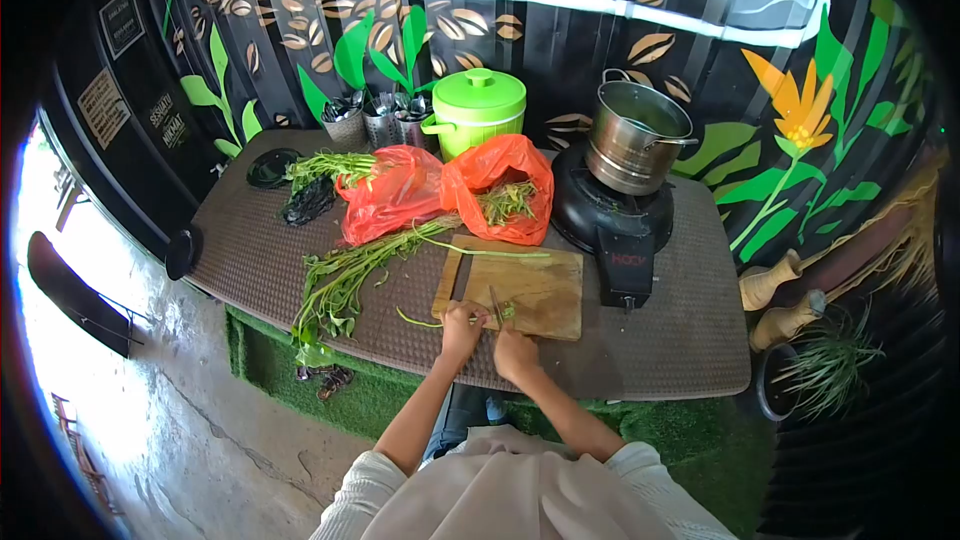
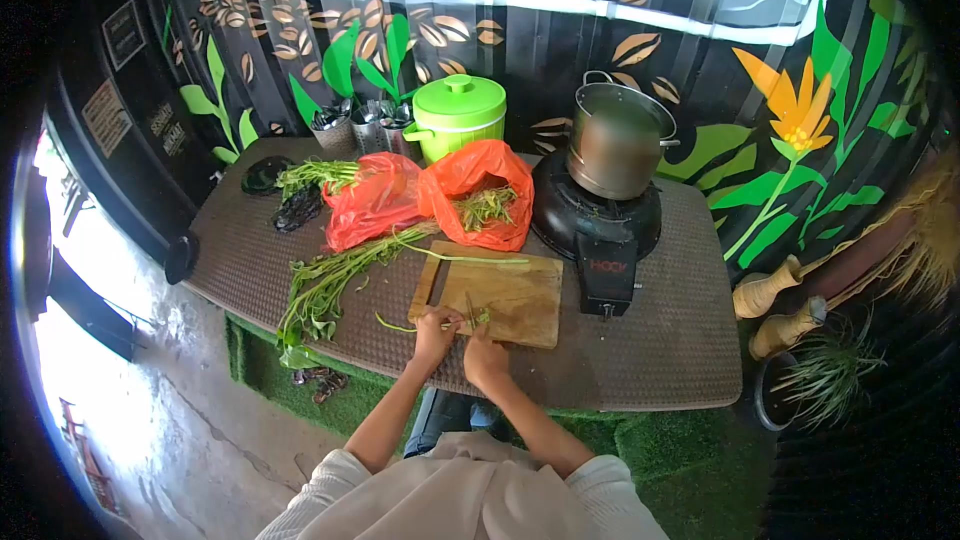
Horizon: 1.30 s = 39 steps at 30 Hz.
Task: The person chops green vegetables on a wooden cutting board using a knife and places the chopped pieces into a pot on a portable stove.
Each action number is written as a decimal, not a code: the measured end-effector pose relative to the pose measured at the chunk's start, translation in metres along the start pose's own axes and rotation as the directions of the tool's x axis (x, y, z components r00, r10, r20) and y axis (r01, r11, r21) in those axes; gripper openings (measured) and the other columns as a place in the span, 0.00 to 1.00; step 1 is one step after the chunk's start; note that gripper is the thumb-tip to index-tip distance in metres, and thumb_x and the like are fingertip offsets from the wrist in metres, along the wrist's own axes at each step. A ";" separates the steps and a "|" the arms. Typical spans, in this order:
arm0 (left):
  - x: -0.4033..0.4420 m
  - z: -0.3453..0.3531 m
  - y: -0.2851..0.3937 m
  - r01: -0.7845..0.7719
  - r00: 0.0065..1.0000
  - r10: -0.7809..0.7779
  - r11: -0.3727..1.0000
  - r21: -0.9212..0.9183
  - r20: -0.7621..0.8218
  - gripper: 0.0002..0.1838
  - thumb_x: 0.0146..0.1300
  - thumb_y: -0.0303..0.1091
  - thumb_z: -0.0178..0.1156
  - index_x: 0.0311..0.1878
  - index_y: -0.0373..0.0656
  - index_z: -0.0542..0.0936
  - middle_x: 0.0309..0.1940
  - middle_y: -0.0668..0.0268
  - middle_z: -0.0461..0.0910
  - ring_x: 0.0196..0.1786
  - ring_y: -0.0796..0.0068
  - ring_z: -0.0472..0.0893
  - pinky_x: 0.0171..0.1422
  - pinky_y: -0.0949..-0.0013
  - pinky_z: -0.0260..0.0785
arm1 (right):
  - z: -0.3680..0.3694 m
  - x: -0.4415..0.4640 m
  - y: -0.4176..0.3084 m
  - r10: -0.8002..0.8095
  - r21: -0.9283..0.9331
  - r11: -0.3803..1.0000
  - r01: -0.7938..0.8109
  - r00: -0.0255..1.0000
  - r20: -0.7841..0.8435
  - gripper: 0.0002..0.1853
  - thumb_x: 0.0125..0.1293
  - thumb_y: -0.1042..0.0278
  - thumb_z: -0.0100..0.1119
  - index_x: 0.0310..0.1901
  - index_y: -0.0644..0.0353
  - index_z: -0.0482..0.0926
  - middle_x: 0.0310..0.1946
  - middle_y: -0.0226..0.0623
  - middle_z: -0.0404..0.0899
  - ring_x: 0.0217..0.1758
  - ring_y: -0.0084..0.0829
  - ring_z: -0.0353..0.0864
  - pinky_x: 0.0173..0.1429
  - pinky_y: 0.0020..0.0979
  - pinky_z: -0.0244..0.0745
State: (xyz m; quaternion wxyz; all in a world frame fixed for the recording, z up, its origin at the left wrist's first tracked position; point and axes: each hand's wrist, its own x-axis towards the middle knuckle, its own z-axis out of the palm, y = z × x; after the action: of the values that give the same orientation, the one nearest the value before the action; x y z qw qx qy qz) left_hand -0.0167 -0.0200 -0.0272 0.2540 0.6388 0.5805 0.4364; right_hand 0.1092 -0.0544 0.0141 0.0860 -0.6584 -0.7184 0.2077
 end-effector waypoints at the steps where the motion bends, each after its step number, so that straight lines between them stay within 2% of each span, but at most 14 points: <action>1: 0.000 0.000 -0.001 0.001 1.000 -0.001 1.000 -0.001 0.001 0.04 0.45 0.28 0.67 0.27 0.44 0.82 0.27 0.69 0.80 0.40 0.67 0.75 0.49 0.60 0.59 | 0.001 -0.003 -0.006 0.027 0.039 0.999 -0.026 1.000 -0.015 0.17 0.64 0.67 0.45 0.49 0.72 0.66 0.29 0.58 0.79 0.38 0.53 0.81 0.40 0.46 0.77; 3: 0.001 -0.001 -0.002 -0.046 0.999 0.046 0.999 0.019 0.001 0.05 0.45 0.29 0.68 0.27 0.44 0.82 0.26 0.69 0.80 0.39 0.67 0.75 0.49 0.60 0.58 | 0.002 0.001 -0.001 0.058 0.079 0.995 -0.056 0.998 -0.029 0.17 0.64 0.68 0.44 0.49 0.73 0.66 0.31 0.59 0.79 0.40 0.53 0.81 0.42 0.46 0.77; 6: 0.002 -0.003 0.001 -0.011 0.999 0.010 0.999 0.037 0.033 0.05 0.46 0.30 0.68 0.28 0.44 0.82 0.27 0.69 0.80 0.39 0.67 0.75 0.49 0.61 0.58 | 0.002 0.021 0.014 -0.076 0.015 0.997 0.076 0.997 0.022 0.17 0.64 0.68 0.45 0.50 0.72 0.65 0.31 0.58 0.79 0.38 0.52 0.81 0.41 0.45 0.78; 9: 0.002 -0.005 0.004 -0.039 0.999 0.038 0.998 0.056 0.026 0.06 0.46 0.30 0.68 0.28 0.44 0.82 0.27 0.69 0.80 0.39 0.67 0.75 0.48 0.61 0.58 | 0.008 0.009 0.011 -0.059 0.003 0.998 0.059 0.998 0.022 0.17 0.64 0.68 0.46 0.51 0.71 0.65 0.29 0.57 0.79 0.36 0.51 0.82 0.39 0.44 0.79; 12: 0.001 -0.001 -0.002 -0.039 0.999 0.039 0.999 -0.012 0.007 0.05 0.47 0.29 0.67 0.28 0.43 0.82 0.28 0.68 0.81 0.39 0.67 0.75 0.48 0.61 0.58 | 0.014 -0.001 -0.003 0.017 0.078 0.997 -0.013 0.998 -0.055 0.17 0.66 0.60 0.45 0.45 0.69 0.66 0.30 0.57 0.79 0.35 0.55 0.80 0.41 0.47 0.77; 16: -0.001 -0.003 -0.003 -0.065 0.998 0.064 0.997 0.041 0.027 0.04 0.48 0.27 0.65 0.29 0.43 0.82 0.29 0.68 0.81 0.40 0.67 0.75 0.49 0.61 0.58 | 0.012 0.023 0.013 -0.069 0.060 0.996 0.069 0.998 -0.007 0.17 0.66 0.62 0.45 0.46 0.69 0.65 0.29 0.58 0.79 0.35 0.55 0.81 0.39 0.49 0.77; 18: -0.002 -0.003 -0.003 -0.094 0.995 0.092 0.995 0.034 0.038 0.04 0.50 0.25 0.62 0.30 0.43 0.82 0.30 0.67 0.81 0.41 0.65 0.75 0.51 0.60 0.58 | 0.014 0.021 0.018 -0.132 -0.045 0.990 0.130 0.991 -0.031 0.19 0.64 0.67 0.44 0.51 0.72 0.64 0.26 0.55 0.80 0.31 0.51 0.82 0.36 0.45 0.78; 19: -0.002 -0.004 -0.003 -0.094 0.995 0.093 0.995 0.034 0.035 0.04 0.50 0.25 0.62 0.30 0.43 0.82 0.30 0.67 0.81 0.41 0.65 0.75 0.51 0.60 0.58 | 0.012 0.013 0.011 -0.134 -0.046 0.990 0.132 0.991 -0.032 0.19 0.64 0.67 0.44 0.51 0.72 0.64 0.26 0.55 0.80 0.31 0.51 0.82 0.36 0.45 0.78; 21: -0.003 -0.005 -0.001 -0.112 0.993 0.110 0.991 0.073 0.038 0.04 0.51 0.25 0.61 0.31 0.43 0.82 0.31 0.67 0.81 0.42 0.64 0.75 0.52 0.60 0.58 | 0.010 -0.003 -0.005 0.018 0.029 0.999 -0.016 0.998 -0.061 0.16 0.63 0.68 0.46 0.49 0.71 0.66 0.27 0.56 0.80 0.32 0.51 0.82 0.36 0.44 0.78; 25: -0.005 -0.006 0.002 -0.113 0.993 0.110 0.991 0.066 0.045 0.03 0.51 0.25 0.61 0.30 0.43 0.82 0.32 0.67 0.81 0.42 0.64 0.75 0.52 0.60 0.58 | 0.014 0.022 0.008 -0.112 0.038 0.993 0.115 0.991 -0.080 0.17 0.63 0.68 0.45 0.50 0.70 0.63 0.27 0.57 0.80 0.31 0.52 0.82 0.35 0.47 0.78; 29: -0.004 -0.002 -0.003 -0.093 0.996 0.092 0.993 0.075 0.019 0.03 0.51 0.26 0.62 0.30 0.43 0.82 0.31 0.67 0.81 0.42 0.63 0.75 0.53 0.59 0.58 | 0.003 0.010 0.002 -0.080 0.001 0.997 0.080 0.997 -0.002 0.14 0.64 0.66 0.47 0.46 0.69 0.64 0.31 0.59 0.79 0.33 0.54 0.81 0.36 0.47 0.77; 31: -0.004 -0.001 -0.004 -0.086 0.996 0.086 0.995 0.047 0.004 0.03 0.51 0.26 0.62 0.30 0.43 0.82 0.31 0.67 0.81 0.42 0.63 0.75 0.53 0.59 0.58 | 0.009 -0.002 -0.009 0.069 0.082 0.994 -0.072 0.997 0.044 0.15 0.64 0.65 0.47 0.45 0.70 0.65 0.31 0.58 0.78 0.34 0.53 0.81 0.37 0.47 0.77; 32: -0.004 -0.001 -0.005 -0.091 0.996 0.091 0.995 0.051 0.009 0.03 0.51 0.25 0.62 0.30 0.43 0.82 0.31 0.66 0.81 0.42 0.62 0.75 0.53 0.59 0.59 | 0.014 -0.004 -0.009 0.031 0.128 0.991 -0.024 0.998 -0.051 0.15 0.65 0.65 0.46 0.46 0.70 0.65 0.30 0.59 0.78 0.35 0.53 0.81 0.37 0.48 0.76; 39: -0.012 -0.006 0.007 -0.153 0.986 0.159 0.981 0.116 -0.046 0.06 0.50 0.23 0.60 0.33 0.41 0.82 0.34 0.60 0.79 0.43 0.58 0.75 0.54 0.57 0.61 | 0.015 0.006 -0.002 -0.062 0.056 0.996 0.065 0.997 -0.051 0.19 0.66 0.65 0.43 0.52 0.71 0.62 0.27 0.57 0.79 0.31 0.54 0.81 0.35 0.49 0.77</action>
State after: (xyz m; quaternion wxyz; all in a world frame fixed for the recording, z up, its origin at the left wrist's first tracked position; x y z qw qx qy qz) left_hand -0.0168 -0.0344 -0.0216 0.1665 0.6832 0.5590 0.4393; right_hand 0.1009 -0.0509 0.0006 0.1292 -0.6374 -0.7302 0.2095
